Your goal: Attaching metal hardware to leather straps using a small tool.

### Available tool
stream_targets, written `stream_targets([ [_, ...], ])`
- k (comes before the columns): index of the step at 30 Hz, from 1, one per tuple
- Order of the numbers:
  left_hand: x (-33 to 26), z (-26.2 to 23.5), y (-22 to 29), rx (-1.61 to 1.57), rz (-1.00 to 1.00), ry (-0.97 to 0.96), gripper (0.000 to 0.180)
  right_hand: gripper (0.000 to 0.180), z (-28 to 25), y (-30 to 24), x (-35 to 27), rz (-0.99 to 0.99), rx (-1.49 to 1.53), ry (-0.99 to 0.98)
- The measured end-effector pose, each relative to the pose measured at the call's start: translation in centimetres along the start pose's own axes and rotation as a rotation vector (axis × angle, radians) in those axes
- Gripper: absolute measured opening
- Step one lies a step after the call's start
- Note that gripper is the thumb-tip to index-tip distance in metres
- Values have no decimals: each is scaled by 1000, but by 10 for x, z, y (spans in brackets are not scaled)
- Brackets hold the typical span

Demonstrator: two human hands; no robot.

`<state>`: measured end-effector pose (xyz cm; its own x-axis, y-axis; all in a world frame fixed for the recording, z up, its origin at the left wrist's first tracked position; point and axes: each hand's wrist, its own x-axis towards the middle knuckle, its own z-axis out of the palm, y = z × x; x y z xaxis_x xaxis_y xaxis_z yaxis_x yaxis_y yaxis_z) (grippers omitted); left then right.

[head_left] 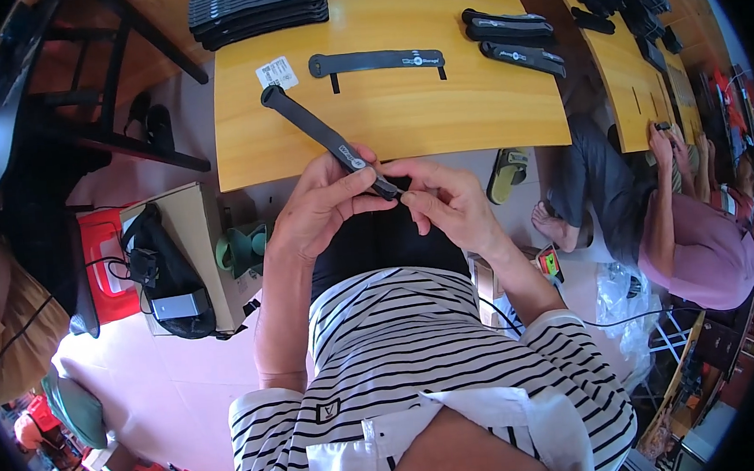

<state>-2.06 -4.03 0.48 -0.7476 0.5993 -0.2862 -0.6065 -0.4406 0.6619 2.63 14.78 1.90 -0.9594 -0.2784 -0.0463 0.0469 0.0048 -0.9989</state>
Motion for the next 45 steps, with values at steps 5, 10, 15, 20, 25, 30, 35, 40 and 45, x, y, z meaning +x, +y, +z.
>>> stream_targets([
  [5,1,-2,0,-26,-4,-42,24,33,-2,0,0,-59,-169,-34],
  [10,0,0,0,-18,-20,-46,25,31,-12,1,1,383,547,-142],
  [15,1,5,2,0,-46,25,29,31,-3,-7,-1,433,552,-79],
  [20,-3,16,0,544,-45,264,32,29,0,-11,3,247,189,22],
  [25,-9,22,-5,847,105,292,37,30,-7,-6,4,350,363,-40],
  [30,-9,18,-8,885,123,170,37,30,-17,1,6,384,486,-145],
  [35,-13,17,-5,930,97,96,33,29,-22,2,9,448,501,-227],
  [40,-15,24,-3,907,122,55,25,29,-26,4,14,505,503,-237],
  [45,-12,25,-8,891,92,127,24,31,-31,15,20,527,618,-267],
])
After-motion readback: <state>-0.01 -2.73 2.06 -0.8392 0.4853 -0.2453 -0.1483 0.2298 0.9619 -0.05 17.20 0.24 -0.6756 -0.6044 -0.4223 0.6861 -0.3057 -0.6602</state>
